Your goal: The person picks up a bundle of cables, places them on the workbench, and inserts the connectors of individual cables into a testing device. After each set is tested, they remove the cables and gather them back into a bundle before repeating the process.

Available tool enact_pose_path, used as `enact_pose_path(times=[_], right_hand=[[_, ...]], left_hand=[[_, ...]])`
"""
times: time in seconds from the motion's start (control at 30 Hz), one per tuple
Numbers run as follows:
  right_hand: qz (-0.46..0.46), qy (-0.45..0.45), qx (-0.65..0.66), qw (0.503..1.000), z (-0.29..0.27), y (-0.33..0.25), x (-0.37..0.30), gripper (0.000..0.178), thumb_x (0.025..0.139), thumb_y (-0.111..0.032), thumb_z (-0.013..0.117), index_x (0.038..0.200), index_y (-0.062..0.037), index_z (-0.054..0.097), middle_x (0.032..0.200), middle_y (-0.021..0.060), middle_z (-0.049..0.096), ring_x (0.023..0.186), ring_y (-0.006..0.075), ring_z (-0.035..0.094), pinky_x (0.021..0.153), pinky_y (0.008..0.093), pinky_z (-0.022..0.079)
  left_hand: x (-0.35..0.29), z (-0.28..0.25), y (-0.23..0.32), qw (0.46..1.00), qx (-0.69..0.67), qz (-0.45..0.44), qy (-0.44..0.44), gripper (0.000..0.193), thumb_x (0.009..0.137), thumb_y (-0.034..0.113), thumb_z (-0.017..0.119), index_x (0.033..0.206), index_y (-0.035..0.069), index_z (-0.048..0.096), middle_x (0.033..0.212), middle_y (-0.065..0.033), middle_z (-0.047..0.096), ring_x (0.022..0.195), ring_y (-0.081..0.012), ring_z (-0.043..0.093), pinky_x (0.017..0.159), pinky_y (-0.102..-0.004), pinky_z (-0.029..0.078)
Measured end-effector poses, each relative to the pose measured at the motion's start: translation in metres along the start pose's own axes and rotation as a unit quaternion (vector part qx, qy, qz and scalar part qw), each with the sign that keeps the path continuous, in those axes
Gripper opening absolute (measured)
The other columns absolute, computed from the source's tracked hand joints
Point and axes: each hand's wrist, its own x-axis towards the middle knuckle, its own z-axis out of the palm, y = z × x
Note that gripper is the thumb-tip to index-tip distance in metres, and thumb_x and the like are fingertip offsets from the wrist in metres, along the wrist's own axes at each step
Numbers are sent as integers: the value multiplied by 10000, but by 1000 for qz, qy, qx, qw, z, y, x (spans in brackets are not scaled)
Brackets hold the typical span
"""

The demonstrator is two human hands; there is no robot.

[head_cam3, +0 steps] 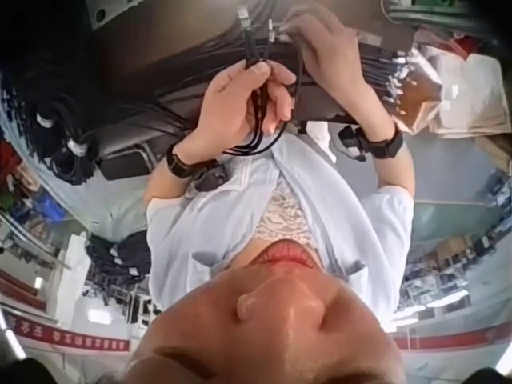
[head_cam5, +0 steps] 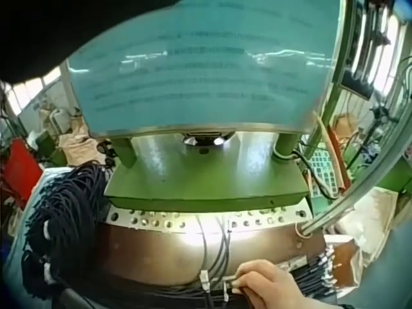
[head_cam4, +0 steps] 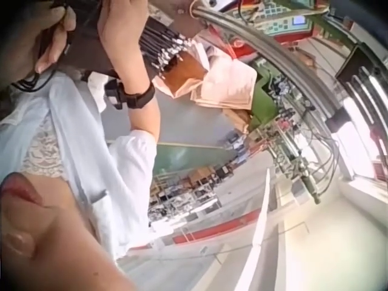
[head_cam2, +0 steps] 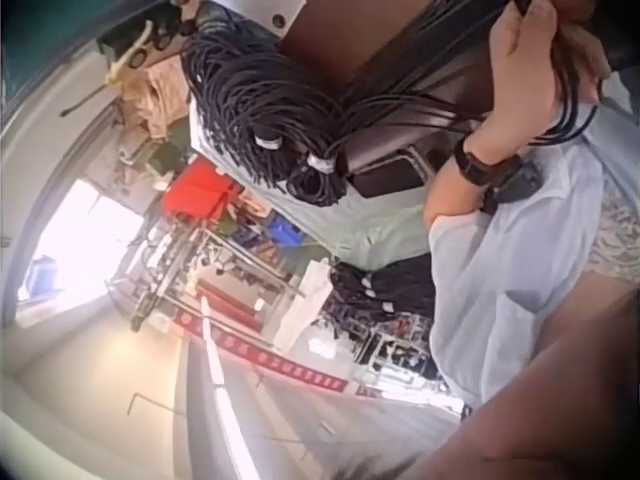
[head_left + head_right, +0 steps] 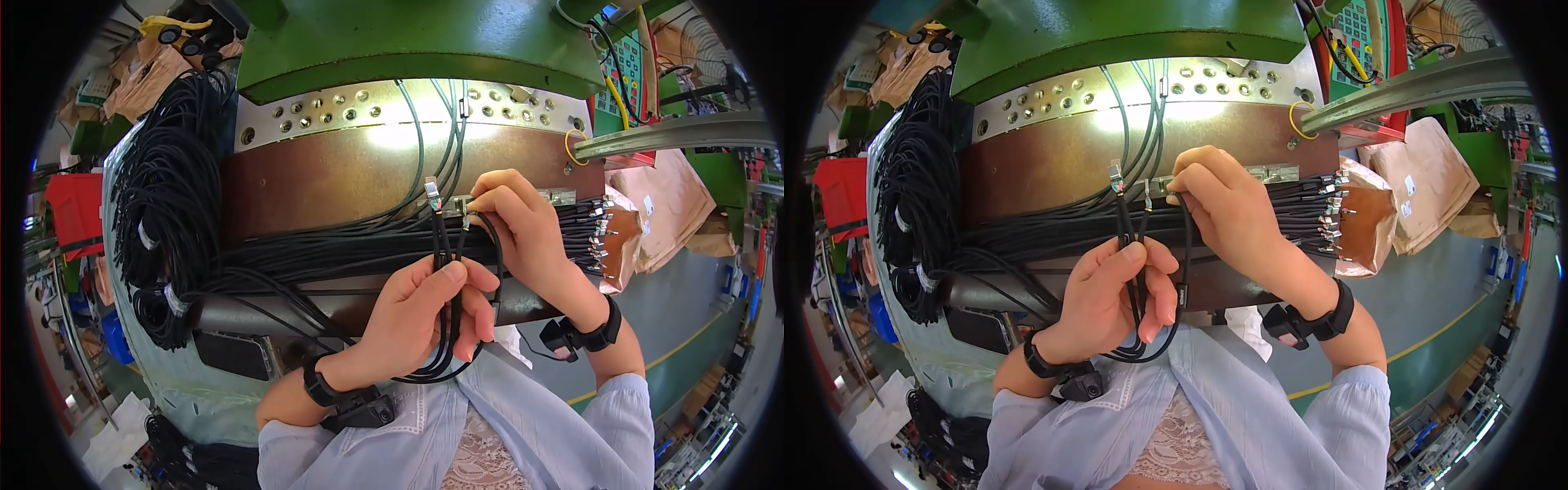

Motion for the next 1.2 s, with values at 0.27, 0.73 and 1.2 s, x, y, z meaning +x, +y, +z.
enact_pose_path(times=[0.27, 0.73, 1.2], right_hand=[[-25, -5, -88, 996, 2, -3, 4, 219, 668, 54, 631, 843, -31, 530, 874, 86, 561, 757, 280, 564, 630, 339, 463], [-106, 27, -103, 989, -21, 10, -8, 248, 667, 89, 613, 883, -11, 542, 850, 127, 569, 745, 286, 562, 633, 332, 468], [-140, -19, -173, 975, -40, -7, 15, 209, 681, 96, 593, 857, -4, 546, 888, 114, 584, 728, 274, 577, 627, 319, 477]], left_hand=[[4, 2, 1, 1000, 4, -10, 5, 328, 980, 239, 337, 990, -36, 515, 681, -184, 608, 443, -178, 519, 438, -254, 429], [0, 9, 18, 988, 141, 49, 40, 412, 996, 300, 328, 1066, -65, 506, 814, -187, 647, 570, -205, 626, 540, -259, 498], [12, 22, 14, 988, 112, -100, -29, 414, 993, 311, 348, 1071, -59, 518, 834, -172, 656, 615, -192, 644, 557, -253, 494]])
